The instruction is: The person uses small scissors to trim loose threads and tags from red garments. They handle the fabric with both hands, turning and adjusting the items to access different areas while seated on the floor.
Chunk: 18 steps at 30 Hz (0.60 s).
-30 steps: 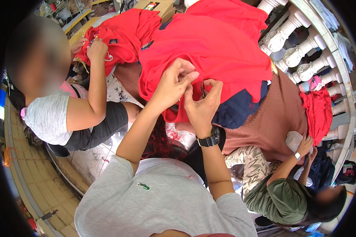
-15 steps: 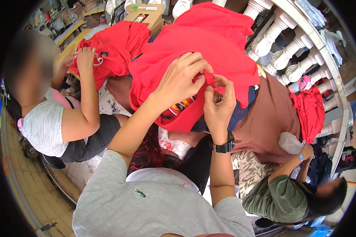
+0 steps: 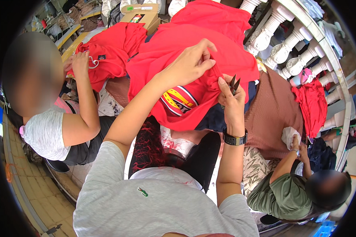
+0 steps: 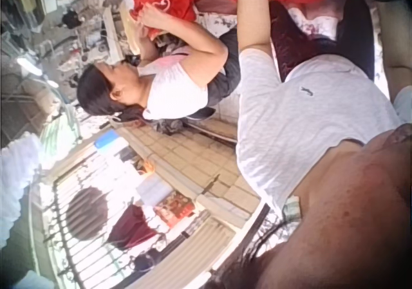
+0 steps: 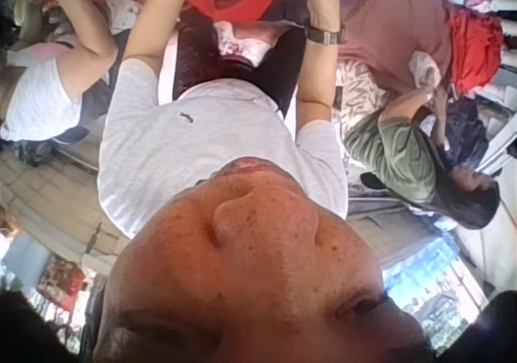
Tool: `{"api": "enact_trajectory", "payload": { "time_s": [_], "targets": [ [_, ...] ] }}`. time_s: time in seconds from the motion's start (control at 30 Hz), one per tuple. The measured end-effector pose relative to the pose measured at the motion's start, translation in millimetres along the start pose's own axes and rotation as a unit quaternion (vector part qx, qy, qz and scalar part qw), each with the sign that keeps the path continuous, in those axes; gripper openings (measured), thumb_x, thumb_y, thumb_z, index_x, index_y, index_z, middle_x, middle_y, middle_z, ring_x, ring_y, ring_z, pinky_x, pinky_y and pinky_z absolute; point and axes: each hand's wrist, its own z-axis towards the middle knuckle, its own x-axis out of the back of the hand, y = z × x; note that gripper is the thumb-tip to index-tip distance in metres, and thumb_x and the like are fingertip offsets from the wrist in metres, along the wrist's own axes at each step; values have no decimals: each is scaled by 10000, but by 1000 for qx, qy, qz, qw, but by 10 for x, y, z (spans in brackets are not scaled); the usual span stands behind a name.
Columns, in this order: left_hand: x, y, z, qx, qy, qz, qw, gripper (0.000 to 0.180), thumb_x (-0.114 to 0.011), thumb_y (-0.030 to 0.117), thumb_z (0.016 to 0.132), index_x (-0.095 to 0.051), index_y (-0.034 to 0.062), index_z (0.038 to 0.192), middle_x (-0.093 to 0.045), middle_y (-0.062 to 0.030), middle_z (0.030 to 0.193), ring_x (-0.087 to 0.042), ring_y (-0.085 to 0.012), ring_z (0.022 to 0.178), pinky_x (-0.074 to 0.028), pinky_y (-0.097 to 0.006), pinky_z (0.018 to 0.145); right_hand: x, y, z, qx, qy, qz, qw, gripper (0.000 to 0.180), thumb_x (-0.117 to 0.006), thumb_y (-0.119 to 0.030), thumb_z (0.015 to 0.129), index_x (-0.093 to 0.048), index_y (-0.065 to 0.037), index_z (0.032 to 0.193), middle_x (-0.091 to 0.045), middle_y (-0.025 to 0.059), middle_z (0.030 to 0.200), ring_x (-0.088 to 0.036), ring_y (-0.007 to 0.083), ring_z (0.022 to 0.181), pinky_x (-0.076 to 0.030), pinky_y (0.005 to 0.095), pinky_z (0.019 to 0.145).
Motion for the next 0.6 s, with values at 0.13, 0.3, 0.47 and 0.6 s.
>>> {"api": "enact_trajectory", "payload": {
  "time_s": [0.13, 0.3, 0.47, 0.6],
  "targets": [
    [-134, -2, -111, 55, 96, -60, 992, 143, -701, 80, 912, -651, 31, 1037, -621, -57, 875, -552, -126, 666, -462, -267, 625, 42, 47, -2, -3, 28, -7, 1000, 226, -685, -164, 987, -664, -13, 1155, -434, -102, 611, -319, 6, 478, -220, 222, 459],
    [-341, 278, -299, -19, 111, -31, 993, 119, -763, 16, 845, -699, 8, 945, -638, -85, 868, -596, -160, 665, -490, -297, 593, 24, 120, -30, 72, 55, -99, 991, 193, -717, -139, 963, -697, -5, 1099, -583, -65, 731, -403, -9, 558, -273, 195, 494],
    [-435, 45, -317, -11, 80, -27, 996, 57, -669, 8, 910, -622, -19, 928, -621, -120, 905, -631, -235, 747, -509, -317, 681, -18, 130, -104, 57, 89, -194, 975, 231, -740, -160, 948, -724, 18, 1094, -705, 5, 883, -577, 45, 761, -458, 218, 696],
    [-457, 37, -391, 54, 54, -141, 987, 143, -546, 122, 1039, -537, -6, 976, -620, -93, 935, -618, -180, 836, -504, -321, 773, 109, 273, -67, 60, 126, -134, 981, 268, -744, -187, 949, -730, 35, 1099, -731, 35, 937, -620, 70, 836, -493, 236, 779]
  ]
}}
